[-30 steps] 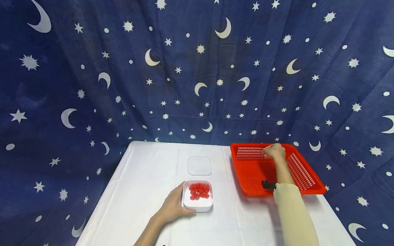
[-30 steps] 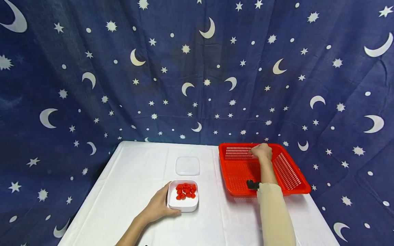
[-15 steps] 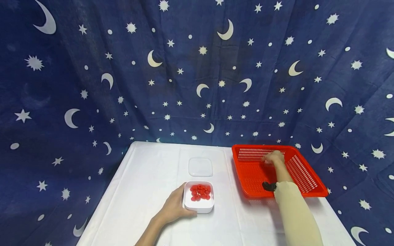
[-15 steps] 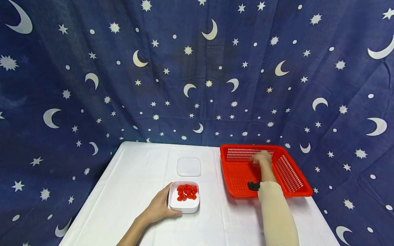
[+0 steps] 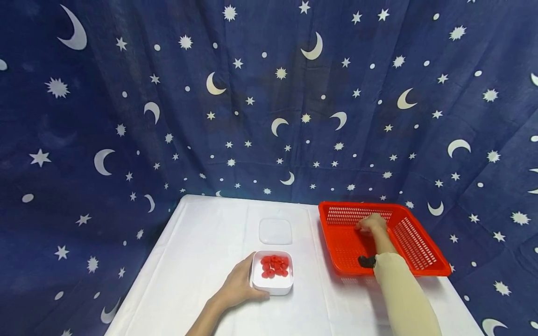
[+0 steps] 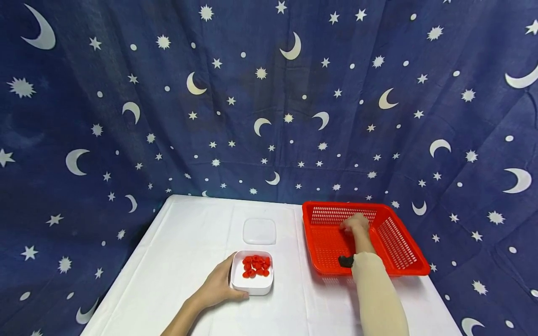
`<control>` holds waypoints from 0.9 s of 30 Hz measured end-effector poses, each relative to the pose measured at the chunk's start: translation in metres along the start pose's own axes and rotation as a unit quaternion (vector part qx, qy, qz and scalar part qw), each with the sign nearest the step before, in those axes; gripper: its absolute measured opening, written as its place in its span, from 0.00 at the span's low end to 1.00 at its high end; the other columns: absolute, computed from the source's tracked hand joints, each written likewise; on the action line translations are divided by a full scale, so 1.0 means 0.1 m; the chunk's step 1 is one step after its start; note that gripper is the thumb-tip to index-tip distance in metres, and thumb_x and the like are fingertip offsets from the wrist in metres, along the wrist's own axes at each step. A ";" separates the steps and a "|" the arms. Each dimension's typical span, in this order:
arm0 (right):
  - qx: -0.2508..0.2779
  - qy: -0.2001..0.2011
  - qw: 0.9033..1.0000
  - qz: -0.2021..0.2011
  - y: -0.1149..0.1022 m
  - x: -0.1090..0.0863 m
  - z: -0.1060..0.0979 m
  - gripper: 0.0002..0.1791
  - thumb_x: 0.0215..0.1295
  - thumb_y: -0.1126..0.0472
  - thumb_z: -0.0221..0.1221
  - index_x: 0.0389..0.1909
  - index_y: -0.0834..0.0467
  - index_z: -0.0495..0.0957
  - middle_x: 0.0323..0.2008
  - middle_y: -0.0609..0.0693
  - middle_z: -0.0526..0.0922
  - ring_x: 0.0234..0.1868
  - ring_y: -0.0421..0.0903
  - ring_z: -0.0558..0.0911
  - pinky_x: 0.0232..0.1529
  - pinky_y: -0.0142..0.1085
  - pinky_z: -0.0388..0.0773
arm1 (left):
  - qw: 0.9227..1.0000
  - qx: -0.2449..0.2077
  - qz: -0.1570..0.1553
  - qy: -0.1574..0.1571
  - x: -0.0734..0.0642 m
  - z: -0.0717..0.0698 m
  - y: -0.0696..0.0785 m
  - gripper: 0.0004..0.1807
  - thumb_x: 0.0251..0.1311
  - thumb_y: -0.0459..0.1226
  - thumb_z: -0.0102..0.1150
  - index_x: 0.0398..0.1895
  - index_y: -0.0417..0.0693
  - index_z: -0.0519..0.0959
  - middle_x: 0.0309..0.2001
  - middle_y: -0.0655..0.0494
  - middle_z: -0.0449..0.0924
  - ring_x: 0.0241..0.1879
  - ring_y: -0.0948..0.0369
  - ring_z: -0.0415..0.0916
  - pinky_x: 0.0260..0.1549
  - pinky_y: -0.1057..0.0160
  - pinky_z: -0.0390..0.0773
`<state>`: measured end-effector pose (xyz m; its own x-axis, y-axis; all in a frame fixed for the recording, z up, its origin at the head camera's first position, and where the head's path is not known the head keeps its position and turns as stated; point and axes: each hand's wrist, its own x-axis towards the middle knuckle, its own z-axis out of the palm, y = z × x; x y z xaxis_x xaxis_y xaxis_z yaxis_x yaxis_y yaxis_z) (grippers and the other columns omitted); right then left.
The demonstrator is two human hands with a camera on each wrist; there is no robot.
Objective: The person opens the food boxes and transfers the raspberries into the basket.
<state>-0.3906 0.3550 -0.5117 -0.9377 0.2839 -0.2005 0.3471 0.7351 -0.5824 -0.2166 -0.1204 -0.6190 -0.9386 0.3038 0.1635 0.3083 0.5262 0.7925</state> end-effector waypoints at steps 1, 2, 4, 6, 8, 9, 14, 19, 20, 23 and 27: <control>0.004 -0.002 1.000 0.002 0.02 0.02 0.01 0.10 0.51 0.61 0.74 0.21 0.62 0.85 0.16 0.48 0.83 0.19 0.42 0.83 0.23 0.31 0.77 | 1.000 0.000 0.001 0.000 0.00 0.00 0.00 0.72 0.33 0.66 0.83 0.83 0.54 0.56 0.75 0.60 0.68 0.74 0.49 0.65 0.72 0.37 0.64; 0.009 -0.005 1.000 0.003 0.03 0.03 0.02 0.10 0.51 0.62 0.74 0.22 0.63 0.85 0.15 0.48 0.83 0.18 0.42 0.83 0.22 0.31 0.78 | 1.000 0.000 0.004 0.001 0.00 0.00 0.00 0.72 0.33 0.66 0.83 0.83 0.55 0.56 0.75 0.60 0.68 0.73 0.50 0.66 0.72 0.37 0.65; 0.011 -0.005 1.000 0.007 0.05 0.05 0.04 0.10 0.51 0.62 0.75 0.21 0.62 0.84 0.15 0.48 0.83 0.18 0.42 0.83 0.22 0.31 0.79 | 1.000 0.001 0.012 0.003 0.00 0.01 -0.01 0.70 0.33 0.66 0.83 0.83 0.58 0.57 0.74 0.63 0.69 0.72 0.52 0.67 0.71 0.38 0.66; 0.011 -0.005 1.000 0.011 0.06 0.07 0.06 0.10 0.51 0.62 0.75 0.20 0.61 0.84 0.16 0.49 0.83 0.19 0.43 0.84 0.22 0.30 0.79 | 1.000 0.003 0.018 0.004 0.00 0.01 -0.02 0.69 0.34 0.66 0.83 0.82 0.62 0.57 0.72 0.65 0.70 0.71 0.53 0.68 0.70 0.39 0.68; 0.011 -0.006 1.000 0.009 0.06 0.06 0.07 0.10 0.52 0.61 0.74 0.21 0.62 0.84 0.17 0.50 0.84 0.20 0.44 0.85 0.23 0.31 0.79 | 1.000 0.005 0.020 0.004 0.01 0.01 -0.02 0.68 0.34 0.66 0.83 0.81 0.65 0.57 0.72 0.67 0.70 0.71 0.55 0.68 0.70 0.40 0.68; 0.012 -0.005 1.000 0.011 0.06 0.06 0.07 0.10 0.52 0.61 0.74 0.22 0.62 0.84 0.18 0.51 0.85 0.21 0.44 0.86 0.23 0.31 0.79 | 1.000 0.005 0.020 0.003 0.01 0.01 -0.02 0.68 0.34 0.66 0.83 0.81 0.65 0.57 0.72 0.68 0.70 0.71 0.55 0.68 0.70 0.40 0.68; 0.038 -0.013 0.999 0.014 0.04 0.00 0.04 0.11 0.55 0.62 0.73 0.30 0.67 0.84 0.22 0.54 0.87 0.27 0.49 0.89 0.29 0.35 0.85 | 1.000 0.006 0.012 0.002 0.00 0.01 -0.01 0.69 0.34 0.67 0.82 0.82 0.62 0.57 0.73 0.64 0.69 0.72 0.53 0.67 0.71 0.39 0.67; 0.060 -0.030 0.998 0.019 0.01 -0.05 0.00 0.14 0.57 0.63 0.72 0.37 0.70 0.84 0.26 0.57 0.88 0.30 0.51 0.90 0.33 0.39 0.88 | 1.000 0.004 0.006 0.003 -0.01 0.02 -0.01 0.70 0.34 0.67 0.82 0.82 0.59 0.57 0.74 0.61 0.69 0.73 0.51 0.66 0.70 0.37 0.67; 0.058 -0.031 0.998 0.018 0.01 -0.06 0.00 0.14 0.58 0.63 0.72 0.38 0.71 0.84 0.27 0.57 0.88 0.29 0.50 0.89 0.32 0.39 0.88 | 1.000 0.004 0.005 0.002 -0.01 0.02 -0.01 0.69 0.34 0.68 0.81 0.82 0.60 0.57 0.74 0.62 0.69 0.73 0.51 0.66 0.70 0.37 0.67; 0.047 -0.033 0.998 0.014 -0.01 -0.07 -0.04 0.15 0.57 0.62 0.72 0.38 0.71 0.83 0.26 0.57 0.87 0.26 0.47 0.87 0.30 0.38 0.87 | 1.000 0.004 0.002 -0.002 -0.01 0.02 -0.01 0.69 0.35 0.68 0.81 0.82 0.61 0.57 0.74 0.62 0.69 0.72 0.52 0.66 0.70 0.37 0.68; 0.014 -0.021 1.000 -0.003 -0.06 -0.07 -0.12 0.15 0.56 0.61 0.71 0.33 0.69 0.80 0.23 0.56 0.84 0.22 0.46 0.85 0.24 0.36 0.83 | 1.000 0.002 0.010 0.000 -0.01 0.02 -0.01 0.69 0.35 0.67 0.81 0.82 0.60 0.57 0.74 0.63 0.69 0.72 0.51 0.67 0.70 0.37 0.68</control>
<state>-0.3856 0.3557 -0.4972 -0.9397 0.2535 -0.2296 0.3419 0.7184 -0.6059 -0.2161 -0.1199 -0.6210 -0.9325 0.3135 0.1792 0.3271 0.5232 0.7870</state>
